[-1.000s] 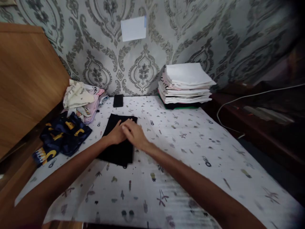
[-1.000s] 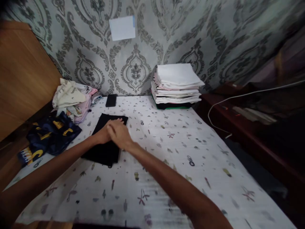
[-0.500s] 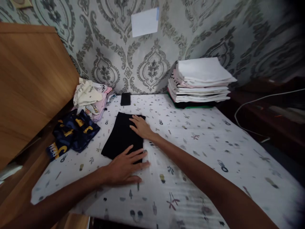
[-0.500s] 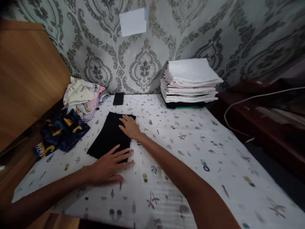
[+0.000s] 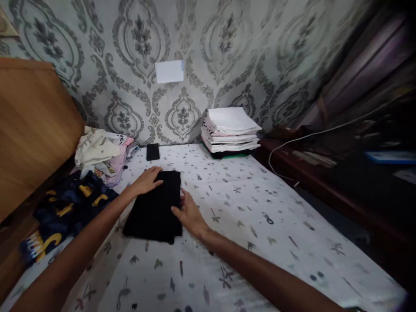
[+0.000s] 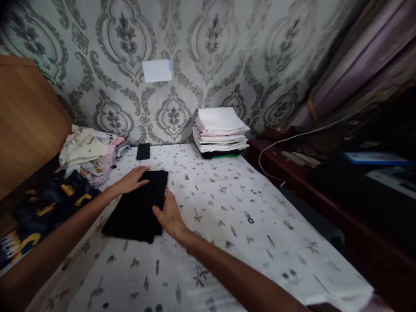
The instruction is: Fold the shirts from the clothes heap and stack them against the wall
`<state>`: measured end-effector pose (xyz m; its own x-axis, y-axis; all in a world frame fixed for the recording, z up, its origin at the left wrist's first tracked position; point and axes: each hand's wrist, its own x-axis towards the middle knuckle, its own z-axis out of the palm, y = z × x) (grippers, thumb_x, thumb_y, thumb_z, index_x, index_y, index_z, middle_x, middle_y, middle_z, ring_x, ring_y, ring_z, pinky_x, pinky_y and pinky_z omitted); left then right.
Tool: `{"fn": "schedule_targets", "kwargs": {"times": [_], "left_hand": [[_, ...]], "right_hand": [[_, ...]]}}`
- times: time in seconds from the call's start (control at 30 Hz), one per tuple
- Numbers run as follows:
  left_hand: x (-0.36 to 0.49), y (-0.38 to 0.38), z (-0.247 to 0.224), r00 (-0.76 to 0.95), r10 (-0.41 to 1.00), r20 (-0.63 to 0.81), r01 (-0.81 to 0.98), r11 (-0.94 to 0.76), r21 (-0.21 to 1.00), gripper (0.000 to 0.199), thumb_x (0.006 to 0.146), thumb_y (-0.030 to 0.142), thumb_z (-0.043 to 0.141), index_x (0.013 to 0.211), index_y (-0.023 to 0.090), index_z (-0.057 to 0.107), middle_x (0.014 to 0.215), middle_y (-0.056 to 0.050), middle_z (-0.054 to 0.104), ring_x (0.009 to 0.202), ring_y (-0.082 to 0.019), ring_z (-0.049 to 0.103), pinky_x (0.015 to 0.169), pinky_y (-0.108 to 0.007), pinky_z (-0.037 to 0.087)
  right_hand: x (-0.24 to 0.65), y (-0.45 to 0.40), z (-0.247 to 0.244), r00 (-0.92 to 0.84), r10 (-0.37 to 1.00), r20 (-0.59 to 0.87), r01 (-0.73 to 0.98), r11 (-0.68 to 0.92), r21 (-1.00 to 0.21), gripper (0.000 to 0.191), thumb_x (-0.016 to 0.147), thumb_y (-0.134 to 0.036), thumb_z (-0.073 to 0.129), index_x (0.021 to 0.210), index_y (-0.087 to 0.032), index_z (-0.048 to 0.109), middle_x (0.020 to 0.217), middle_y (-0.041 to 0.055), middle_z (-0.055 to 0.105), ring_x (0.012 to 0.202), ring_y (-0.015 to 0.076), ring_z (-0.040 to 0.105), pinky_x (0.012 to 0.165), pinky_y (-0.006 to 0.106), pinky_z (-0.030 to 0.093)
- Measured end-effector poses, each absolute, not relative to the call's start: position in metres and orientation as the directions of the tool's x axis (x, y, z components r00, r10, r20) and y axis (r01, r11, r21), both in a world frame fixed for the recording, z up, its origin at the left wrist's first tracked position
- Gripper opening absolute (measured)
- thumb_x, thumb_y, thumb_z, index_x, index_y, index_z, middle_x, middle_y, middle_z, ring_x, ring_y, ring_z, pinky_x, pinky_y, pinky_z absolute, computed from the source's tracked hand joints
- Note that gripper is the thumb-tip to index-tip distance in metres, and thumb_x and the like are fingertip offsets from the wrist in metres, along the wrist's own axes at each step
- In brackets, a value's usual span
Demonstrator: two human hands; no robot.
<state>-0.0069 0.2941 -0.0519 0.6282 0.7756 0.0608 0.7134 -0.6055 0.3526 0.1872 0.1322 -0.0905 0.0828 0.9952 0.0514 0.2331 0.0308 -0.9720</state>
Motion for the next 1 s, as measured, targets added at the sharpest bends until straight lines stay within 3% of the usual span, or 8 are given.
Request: {"fn": "schedule_targets", "kwargs": {"times": [0.1, 0.17, 0.27, 0.33, 0.53, 0.7, 0.83, 1.0], "left_hand": [[0.016, 0.321, -0.044, 0.652, 0.749, -0.118, 0.733, -0.583, 0.350, 0.057, 0.077, 0.048, 0.063, 0.124, 0.015, 0.057, 0.131, -0.016, 0.061, 0.121, -0.033, 0.056, 0.103, -0.042, 0.043], [0.025, 0.333, -0.038, 0.661, 0.735, -0.153, 0.730, -0.582, 0.359, 0.055, 0.068, 0.051, 0.069, 0.111, 0.017, 0.063, 0.115, -0.012, 0.069, 0.106, -0.031, 0.064, 0.092, -0.038, 0.049], [0.030, 0.339, -0.030, 0.669, 0.723, -0.174, 0.723, -0.579, 0.376, 0.050, 0.059, 0.052, 0.073, 0.096, 0.019, 0.068, 0.098, -0.008, 0.074, 0.094, -0.031, 0.068, 0.081, -0.034, 0.052], [0.027, 0.335, -0.025, 0.651, 0.739, -0.175, 0.720, -0.527, 0.451, 0.047, 0.055, 0.052, 0.075, 0.089, 0.020, 0.069, 0.093, -0.007, 0.076, 0.096, -0.033, 0.068, 0.082, -0.035, 0.052], [0.005, 0.289, -0.004, 0.579, 0.776, -0.251, 0.374, 0.021, 0.927, 0.048, 0.056, 0.049, 0.083, 0.093, 0.021, 0.071, 0.091, -0.005, 0.078, 0.095, -0.032, 0.072, 0.086, -0.038, 0.056], [0.031, 0.254, -0.002, 0.433, 0.849, -0.302, 0.025, 0.324, 0.946, 0.070, 0.054, 0.031, 0.089, 0.120, 0.021, 0.064, 0.099, -0.008, 0.078, 0.090, -0.028, 0.075, 0.082, -0.037, 0.059], [0.078, 0.246, 0.000, 0.411, 0.858, -0.308, -0.040, 0.354, 0.934, 0.073, 0.059, 0.020, 0.084, 0.127, 0.022, 0.060, 0.102, -0.008, 0.078, 0.091, -0.027, 0.075, 0.078, -0.033, 0.060], [0.125, 0.249, 0.021, 0.447, 0.862, -0.240, -0.051, 0.292, 0.955, 0.063, 0.064, 0.019, 0.080, 0.125, 0.022, 0.063, 0.101, -0.007, 0.078, 0.090, -0.025, 0.075, 0.076, -0.029, 0.059]], "right_hand": [[0.169, 0.100, -0.082, 0.116, 0.981, -0.154, -0.138, -0.138, -0.981, 0.056, 0.068, -0.027, 0.072, 0.119, -0.020, 0.051, 0.104, 0.0051, 0.066, 0.094, 0.0216, 0.065, 0.083, 0.037, 0.055], [0.156, 0.086, -0.075, 0.013, 0.933, -0.359, -0.318, -0.337, -0.886, 0.045, 0.067, -0.028, 0.072, 0.106, -0.019, 0.052, 0.094, 0.0042, 0.068, 0.078, 0.0199, 0.067, 0.067, 0.034, 0.056], [0.143, 0.080, -0.064, -0.064, 0.790, -0.610, -0.422, -0.575, -0.701, 0.037, 0.066, -0.022, 0.071, 0.096, -0.019, 0.050, 0.077, 0.0001, 0.067, 0.053, 0.0133, 0.061, 0.051, 0.027, 0.050], [0.144, 0.082, -0.056, -0.031, 0.750, -0.661, -0.461, -0.597, -0.656, 0.035, 0.064, -0.017, 0.071, 0.093, -0.019, 0.051, 0.074, -0.0006, 0.066, 0.051, 0.0113, 0.059, 0.049, 0.023, 0.046], [0.207, 0.087, -0.028, 0.108, 0.861, -0.498, -0.672, -0.306, -0.674, 0.030, 0.062, -0.021, 0.072, 0.089, -0.020, 0.060, 0.083, 0.0019, 0.071, 0.073, 0.0174, 0.065, 0.065, 0.030, 0.053], [0.279, 0.084, -0.033, 0.121, 0.935, -0.334, -0.673, -0.170, -0.720, 0.038, 0.062, -0.030, 0.077, 0.097, -0.020, 0.064, 0.089, 0.0039, 0.073, 0.084, 0.0224, 0.067, 0.073, 0.034, 0.051], [0.313, 0.082, -0.046, 0.226, 0.927, -0.301, -0.520, -0.146, -0.841, 0.047, 0.057, -0.022, 0.073, 0.103, -0.023, 0.063, 0.086, 0.0016, 0.073, 0.076, 0.0207, 0.066, 0.066, 0.030, 0.046], [0.366, 0.090, -0.030, 0.360, 0.909, -0.211, -0.373, -0.068, -0.925, 0.046, 0.062, -0.029, 0.072, 0.108, -0.025, 0.063, 0.091, 0.0010, 0.074, 0.078, 0.0185, 0.065, 0.065, 0.027, 0.041]]}}
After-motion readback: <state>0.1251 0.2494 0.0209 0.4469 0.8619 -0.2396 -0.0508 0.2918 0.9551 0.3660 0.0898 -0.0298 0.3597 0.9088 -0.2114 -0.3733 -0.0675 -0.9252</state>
